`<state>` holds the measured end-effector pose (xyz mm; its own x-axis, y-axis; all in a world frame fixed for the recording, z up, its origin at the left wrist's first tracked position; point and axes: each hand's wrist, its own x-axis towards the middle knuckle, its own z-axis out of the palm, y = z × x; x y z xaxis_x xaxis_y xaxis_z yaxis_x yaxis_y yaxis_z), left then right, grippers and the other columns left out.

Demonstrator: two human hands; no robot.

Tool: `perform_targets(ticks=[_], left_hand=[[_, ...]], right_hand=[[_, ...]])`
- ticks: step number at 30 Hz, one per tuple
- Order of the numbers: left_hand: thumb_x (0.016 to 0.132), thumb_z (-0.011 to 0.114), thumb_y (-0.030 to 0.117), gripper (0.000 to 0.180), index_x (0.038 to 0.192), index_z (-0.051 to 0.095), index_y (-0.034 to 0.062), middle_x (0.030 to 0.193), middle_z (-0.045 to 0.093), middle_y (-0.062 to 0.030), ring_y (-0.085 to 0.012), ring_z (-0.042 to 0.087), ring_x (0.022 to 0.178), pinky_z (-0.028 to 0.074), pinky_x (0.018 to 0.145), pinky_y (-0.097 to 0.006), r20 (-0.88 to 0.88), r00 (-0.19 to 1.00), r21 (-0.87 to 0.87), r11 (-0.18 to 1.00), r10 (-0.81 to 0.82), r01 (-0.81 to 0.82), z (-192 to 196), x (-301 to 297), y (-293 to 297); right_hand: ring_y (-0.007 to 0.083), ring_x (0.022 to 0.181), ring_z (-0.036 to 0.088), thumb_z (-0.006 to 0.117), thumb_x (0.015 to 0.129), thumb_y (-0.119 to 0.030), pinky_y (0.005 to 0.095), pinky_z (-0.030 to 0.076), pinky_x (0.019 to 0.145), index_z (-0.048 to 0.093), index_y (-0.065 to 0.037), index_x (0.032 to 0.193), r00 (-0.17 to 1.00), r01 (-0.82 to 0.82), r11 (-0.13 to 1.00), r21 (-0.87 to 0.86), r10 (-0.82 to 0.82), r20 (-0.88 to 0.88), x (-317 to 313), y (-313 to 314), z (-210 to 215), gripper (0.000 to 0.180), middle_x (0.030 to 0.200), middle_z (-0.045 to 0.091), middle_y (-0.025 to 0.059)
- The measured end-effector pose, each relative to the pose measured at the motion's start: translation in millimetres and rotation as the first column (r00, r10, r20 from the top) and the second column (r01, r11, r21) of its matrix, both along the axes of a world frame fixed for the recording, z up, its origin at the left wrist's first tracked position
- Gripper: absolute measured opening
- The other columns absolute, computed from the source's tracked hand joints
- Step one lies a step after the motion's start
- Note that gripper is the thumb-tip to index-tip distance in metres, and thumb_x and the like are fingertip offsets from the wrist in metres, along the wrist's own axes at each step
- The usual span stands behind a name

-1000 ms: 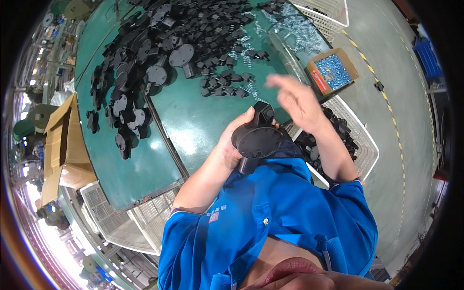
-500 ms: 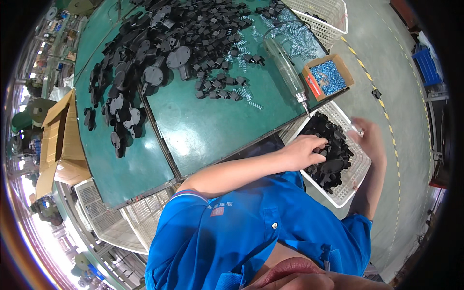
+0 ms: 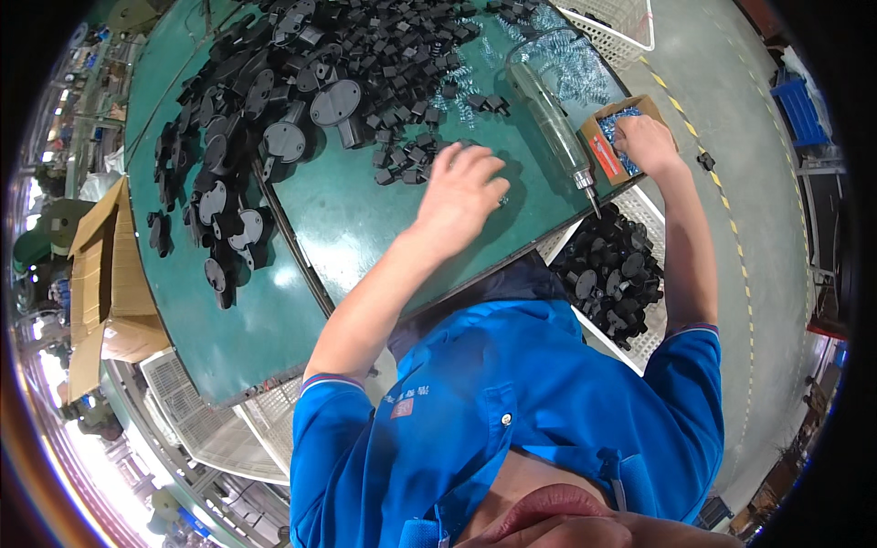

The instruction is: The person repeatedly picks up small black plastic components and screws from a green workbench, aligns them, and uses a power drill to fasten them together. The person places the assembled units into a white basket and continues the cycle with additional parts.

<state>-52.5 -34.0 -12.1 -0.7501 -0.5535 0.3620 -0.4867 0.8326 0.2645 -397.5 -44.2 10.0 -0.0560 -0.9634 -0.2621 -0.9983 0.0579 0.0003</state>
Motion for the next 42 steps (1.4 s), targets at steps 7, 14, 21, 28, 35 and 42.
perform_targets(ticks=[7, 14, 21, 28, 35, 42], left_hand=[[0.072, 0.075, 0.007, 0.024, 0.093, 0.063, 0.0075, 0.103, 0.064, -0.0082, -0.0313, 0.058, 0.107, 0.045, 0.09, -0.044, -0.32, 0.947, 0.096, 0.994, -0.016, 0.049, 11.1, -11.8, -14.2], [0.077, 0.065, 0.005, 0.013, 0.088, 0.057, 0.0066, 0.087, 0.064, -0.0117, -0.0327, 0.061, 0.089, 0.045, 0.085, -0.042, -0.131, 0.991, -0.089, 0.995, 0.038, -0.05, -13.1, -55.3, -103.5], [0.075, 0.069, 0.006, 0.018, 0.085, 0.054, 0.0071, 0.08, 0.06, -0.0108, -0.0317, 0.061, 0.085, 0.046, 0.082, -0.043, 0.082, 0.979, -0.072, 0.978, -0.189, 0.195, -2.6, -59.1, -80.2], [0.068, 0.072, 0.002, 0.027, 0.09, 0.057, 0.0068, 0.1, 0.063, -0.0095, -0.0299, 0.062, 0.099, 0.047, 0.093, -0.045, 0.071, 0.948, 0.043, 0.95, -0.311, 0.309, 1.7, -33.6, -10.5], [0.068, 0.076, 0.001, 0.029, 0.09, 0.056, 0.0056, 0.119, 0.065, -0.012, -0.0333, 0.06, 0.111, 0.047, 0.094, -0.046, -0.215, 0.909, -0.009, 0.932, -0.356, 0.363, 23.7, -83.3, 2.1], [0.072, 0.073, 0.0, 0.027, 0.093, 0.057, 0.0069, 0.118, 0.066, -0.0094, -0.0313, 0.06, 0.115, 0.045, 0.099, -0.046, -0.082, 0.944, -0.149, 0.941, -0.318, 0.304, 13.5, -157.1, -34.8]], right_hand=[[0.0347, 0.092, 0.065, 0.064, 0.076, -0.014, 0.0455, 0.051, 0.078, 0.065, -0.004, 0.082, 0.999, 0.007, 0.998, -0.065, -0.004, 0.054, -8.1, 9.9, -6.9, 0.012, 0.088, 0.067, 0.0165], [0.0341, 0.097, 0.065, 0.065, 0.08, -0.018, 0.0452, 0.051, 0.084, 0.067, -0.004, 0.094, 0.998, 0.024, 1.0, -0.019, -0.023, 0.061, -2.2, 10.6, 0.9, 0.02, 0.096, 0.069, 0.0167], [0.0321, 0.088, 0.067, 0.071, 0.074, -0.014, 0.0439, 0.052, 0.076, 0.067, -0.007, 0.089, 0.961, -0.148, 0.988, -0.04, 0.154, 0.23, -22.4, 10.5, -4.0, 0.017, 0.085, 0.07, 0.0124], [0.0342, 0.081, 0.066, 0.066, 0.082, -0.013, 0.0448, 0.052, 0.071, 0.059, -0.005, 0.087, 0.94, 0.045, 0.887, -0.46, 0.118, 0.319, -22.5, 17.0, -8.6, 0.012, 0.082, 0.066, 0.0138], [0.0117, 0.09, 0.065, 0.069, 0.086, -0.008, 0.0287, 0.052, 0.082, 0.069, -0.001, 0.11, 0.378, 0.585, 0.763, -0.275, 0.044, 0.925, -28.4, 109.5, 6.7, 0.025, 0.094, 0.071, 0.004], [0.0082, 0.077, 0.061, 0.069, 0.086, -0.003, 0.0229, 0.049, 0.071, 0.07, 0.002, 0.105, -0.162, 0.782, 0.612, 0.122, 0.01, 0.987, 38.3, 171.4, -72.2, 0.019, 0.086, 0.067, 0.0038]])
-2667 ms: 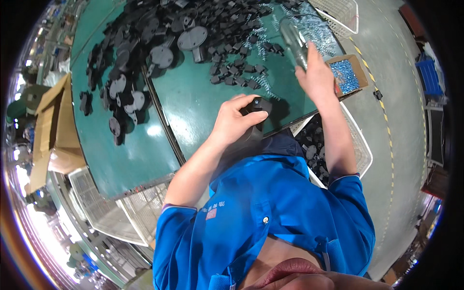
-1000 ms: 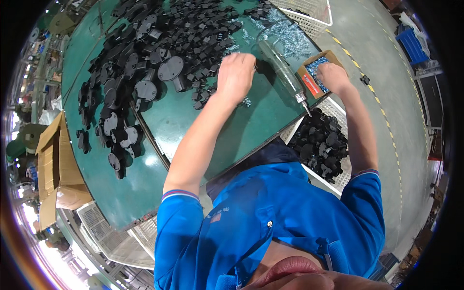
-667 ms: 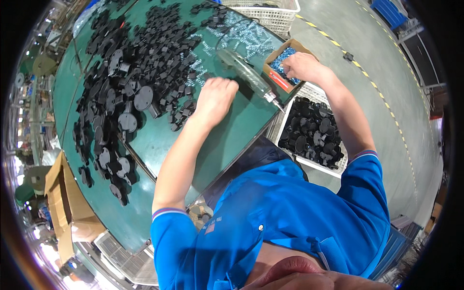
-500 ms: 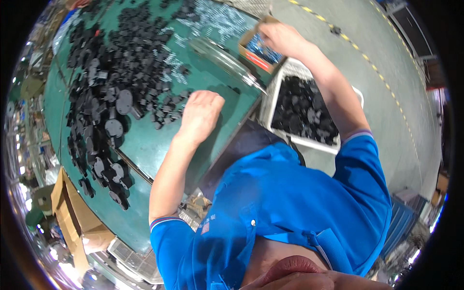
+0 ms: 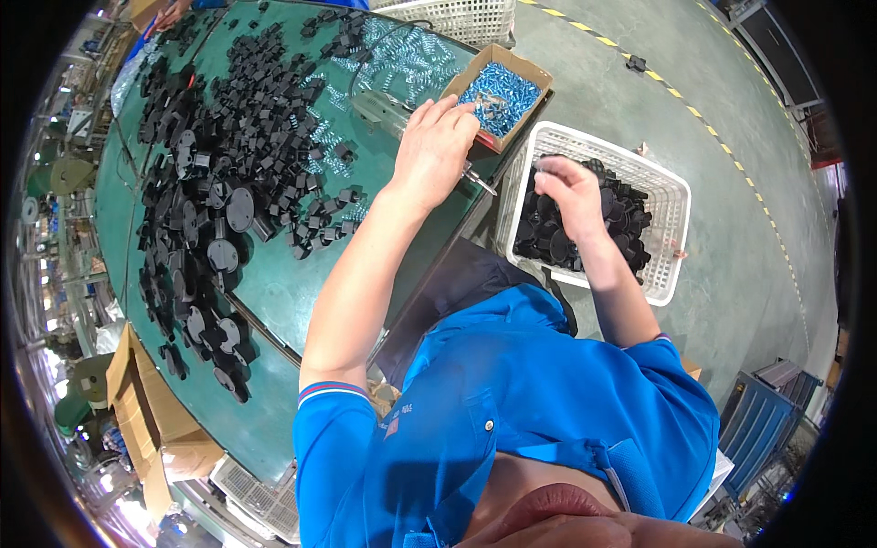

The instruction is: The person repeatedly picks up small black plastic components and screws from a green workbench, aligns them, and uses a power drill to fasten them together. The person places the assembled units into a white basket and continues the cycle with additional parts.

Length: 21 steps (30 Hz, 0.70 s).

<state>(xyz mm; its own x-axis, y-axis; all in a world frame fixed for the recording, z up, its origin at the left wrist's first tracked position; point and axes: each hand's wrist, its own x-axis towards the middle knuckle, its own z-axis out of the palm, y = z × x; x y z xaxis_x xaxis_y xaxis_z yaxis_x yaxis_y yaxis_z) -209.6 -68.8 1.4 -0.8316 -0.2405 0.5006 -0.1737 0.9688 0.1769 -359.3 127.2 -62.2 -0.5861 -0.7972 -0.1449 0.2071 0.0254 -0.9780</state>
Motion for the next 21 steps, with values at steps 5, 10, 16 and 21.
perform_targets(ticks=[5, 10, 16, 21], left_hand=[[0.072, 0.074, 0.001, 0.03, 0.095, 0.056, 0.0071, 0.119, 0.066, -0.0077, -0.0305, 0.057, 0.122, 0.038, 0.108, -0.05, -0.012, 1.0, 0.244, 0.969, -0.025, 0.027, -2.3, 27.7, 3.2], [0.072, 0.075, 0.0, 0.031, 0.094, 0.055, 0.0076, 0.123, 0.066, -0.0069, -0.029, 0.054, 0.127, 0.033, 0.112, -0.053, 0.062, 0.998, 0.23, 0.973, 0.004, -0.018, -17.1, 44.6, 6.6], [0.072, 0.075, 0.0, 0.029, 0.093, 0.055, 0.0076, 0.121, 0.067, -0.0071, -0.0291, 0.055, 0.126, 0.033, 0.113, -0.053, -0.007, 0.999, 0.244, 0.969, 0.033, -0.03, -26.9, 43.6, 9.6], [0.072, 0.075, 0.001, 0.028, 0.092, 0.057, 0.0083, 0.121, 0.067, -0.0068, -0.0282, 0.055, 0.126, 0.033, 0.112, -0.053, -0.015, 0.999, 0.247, 0.968, 0.051, -0.046, -28.0, 46.6, 8.0]], right_hand=[[0.0098, 0.076, 0.062, 0.065, 0.091, -0.005, 0.0244, 0.05, 0.069, 0.069, 0.003, 0.104, 0.997, -0.064, 0.992, -0.105, 0.058, -0.06, 29.1, 15.4, -20.3, 0.016, 0.086, 0.065, 0.0039], [0.0149, 0.081, 0.068, 0.065, 0.093, -0.007, 0.0264, 0.055, 0.074, 0.069, 0.004, 0.109, 0.98, 0.021, 0.99, -0.138, 0.007, 0.2, 61.5, 4.2, -27.6, 0.019, 0.094, 0.071, 0.0099], [0.0161, 0.081, 0.069, 0.067, 0.092, -0.004, 0.0271, 0.056, 0.074, 0.068, 0.006, 0.111, 0.963, 0.121, 0.983, -0.136, -0.083, 0.255, 77.0, -12.5, -20.7, 0.021, 0.096, 0.072, 0.0125], [0.0165, 0.079, 0.068, 0.071, 0.086, -0.002, 0.028, 0.054, 0.07, 0.071, 0.002, 0.105, 0.902, 0.097, 0.991, -0.087, -0.125, -0.414, 77.9, -16.8, -18.4, 0.019, 0.093, 0.072, 0.0119]])
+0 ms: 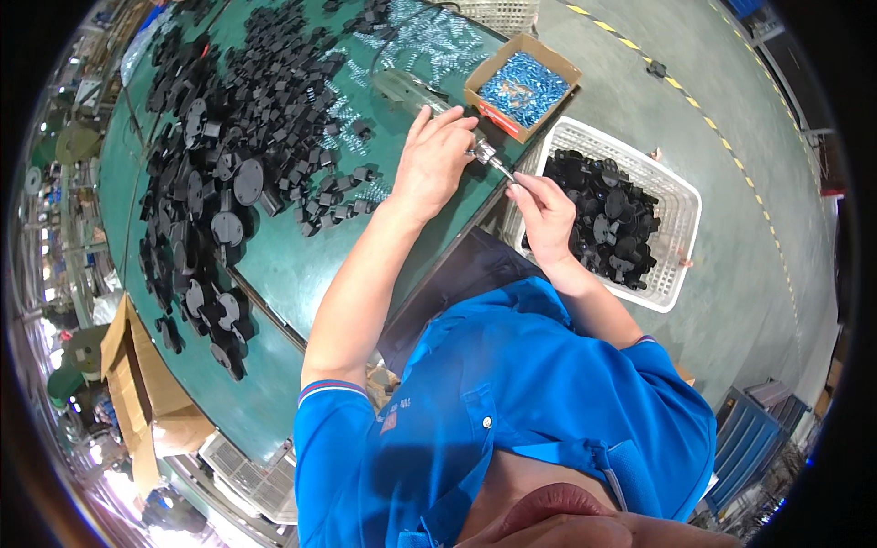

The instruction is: The person repeatedly picks up small black plastic components and screws from a green workbench, aligns them, and uses a power drill to fasten them together. The person places the assembled units into a white basket and continues the cycle with additional parts.

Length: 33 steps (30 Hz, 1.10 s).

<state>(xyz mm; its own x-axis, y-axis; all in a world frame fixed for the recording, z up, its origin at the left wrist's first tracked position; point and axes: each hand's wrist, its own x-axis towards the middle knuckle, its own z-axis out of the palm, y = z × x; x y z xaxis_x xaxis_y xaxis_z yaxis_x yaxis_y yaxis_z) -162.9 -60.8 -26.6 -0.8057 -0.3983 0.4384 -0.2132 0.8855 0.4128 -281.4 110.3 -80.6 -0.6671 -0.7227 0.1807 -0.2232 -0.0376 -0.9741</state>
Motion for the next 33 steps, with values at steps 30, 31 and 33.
perform_targets(ticks=[30, 31, 33], left_hand=[[0.094, 0.063, 0.003, 0.011, 0.105, 0.06, 0.0009, 0.096, 0.067, -0.0107, -0.0211, 0.066, 0.085, 0.057, 0.079, -0.037, -0.288, 0.543, 0.905, 0.039, 0.789, 0.423, 3.2, 166.3, 73.3], [0.094, 0.062, 0.002, 0.011, 0.104, 0.06, 0.0005, 0.093, 0.067, -0.0108, -0.0205, 0.066, 0.082, 0.057, 0.078, -0.035, -0.304, 0.541, 0.9, 0.05, 0.784, 0.433, 5.0, 161.1, 71.7], [0.094, 0.063, 0.003, 0.011, 0.104, 0.06, 0.0005, 0.092, 0.067, -0.0106, -0.0201, 0.066, 0.081, 0.057, 0.077, -0.035, -0.323, 0.574, 0.905, 0.068, 0.753, 0.419, 7.8, 151.9, 71.1]], right_hand=[[0.0155, 0.095, 0.064, 0.068, 0.088, -0.003, 0.0277, 0.053, 0.083, 0.06, 0.003, 0.118, 0.556, -0.826, 0.55, -0.125, 0.831, -0.013, 74.1, -117.4, 91.4, 0.032, 0.11, 0.058, 0.009], [0.016, 0.095, 0.064, 0.068, 0.088, -0.004, 0.0278, 0.053, 0.082, 0.061, 0.003, 0.117, 0.568, -0.819, 0.56, -0.126, 0.823, -0.031, 74.5, -110.9, 89.9, 0.031, 0.11, 0.058, 0.0097], [0.0173, 0.096, 0.064, 0.069, 0.087, -0.006, 0.0286, 0.054, 0.08, 0.063, 0.002, 0.114, 0.579, -0.815, 0.572, -0.091, 0.809, -0.102, 74.6, -101.5, 95.5, 0.029, 0.109, 0.059, 0.0109]])
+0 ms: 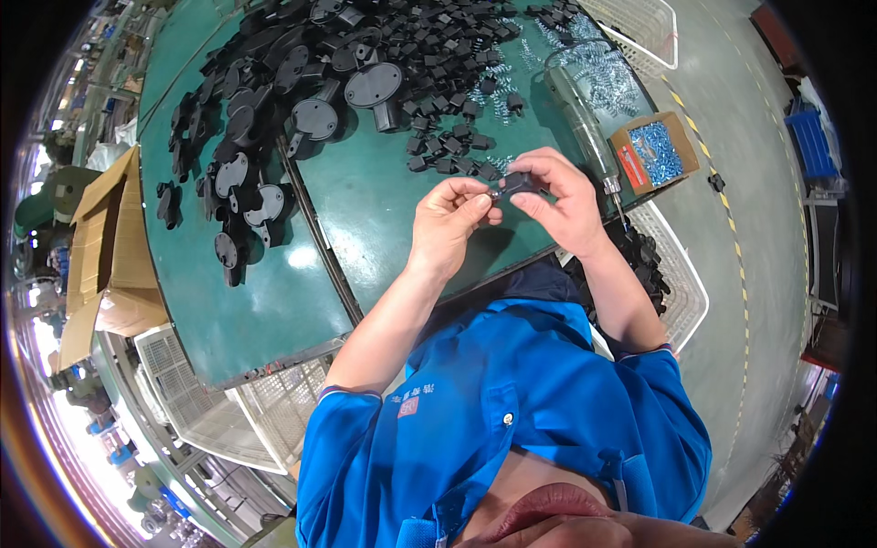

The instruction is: The person repeatedly picks up small black plastic components and screws from a green workbench, aligns them, and uses a power drill to fasten them together. The person places the assembled units into a white basket and continues the cycle with additional parts.

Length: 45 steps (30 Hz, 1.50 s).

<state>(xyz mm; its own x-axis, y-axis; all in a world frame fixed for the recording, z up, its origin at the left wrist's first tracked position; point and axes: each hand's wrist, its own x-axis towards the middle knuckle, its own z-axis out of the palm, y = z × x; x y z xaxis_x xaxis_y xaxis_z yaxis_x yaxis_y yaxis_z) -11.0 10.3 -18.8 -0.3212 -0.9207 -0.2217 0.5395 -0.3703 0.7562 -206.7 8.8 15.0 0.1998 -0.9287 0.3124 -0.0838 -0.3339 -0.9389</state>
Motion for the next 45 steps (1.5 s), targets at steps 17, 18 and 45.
perform_targets(ticks=[17, 18, 45], left_hand=[[0.096, 0.065, 0.028, 0.026, 0.1, 0.062, 0.0025, 0.074, 0.062, -0.0045, -0.0121, 0.053, 0.052, 0.044, 0.048, -0.026, 0.122, 0.984, -0.138, 0.98, -0.127, 0.144, 7.9, -34.9, 16.1], [0.096, 0.065, 0.029, 0.027, 0.101, 0.062, 0.0026, 0.073, 0.061, -0.0049, -0.0122, 0.053, 0.052, 0.043, 0.048, -0.026, 0.007, 0.983, -0.044, 0.982, -0.186, 0.186, 5.2, -36.0, 15.3], [0.078, 0.08, 0.04, 0.056, 0.101, 0.047, 0.0001, 0.084, 0.069, -0.0208, -0.0388, 0.069, 0.079, 0.055, 0.072, -0.046, 0.898, -0.238, -0.333, 0.925, 0.37, 0.184, 25.1, 52.5, -113.4]], right_hand=[[0.0271, 0.061, 0.057, 0.082, 0.071, -0.038, 0.0373, 0.045, 0.052, 0.052, -0.007, 0.077, 0.827, 0.137, 0.922, -0.363, -0.308, -0.47, -18.6, 28.2, 22.6, 0.043, 0.071, 0.053, 0.0075], [0.0271, 0.06, 0.057, 0.082, 0.071, -0.039, 0.0372, 0.045, 0.052, 0.052, -0.007, 0.077, 0.819, 0.124, 0.922, -0.368, -0.305, -0.487, -20.1, 29.6, 21.7, 0.045, 0.071, 0.053, 0.0075], [0.0233, 0.078, 0.065, 0.077, 0.077, -0.007, 0.0322, 0.051, 0.07, 0.069, -0.001, 0.101, 0.979, 0.032, 0.992, -0.12, -0.056, -0.197, 19.7, 10.6, -3.6, 0.026, 0.089, 0.07, 0.0104]])
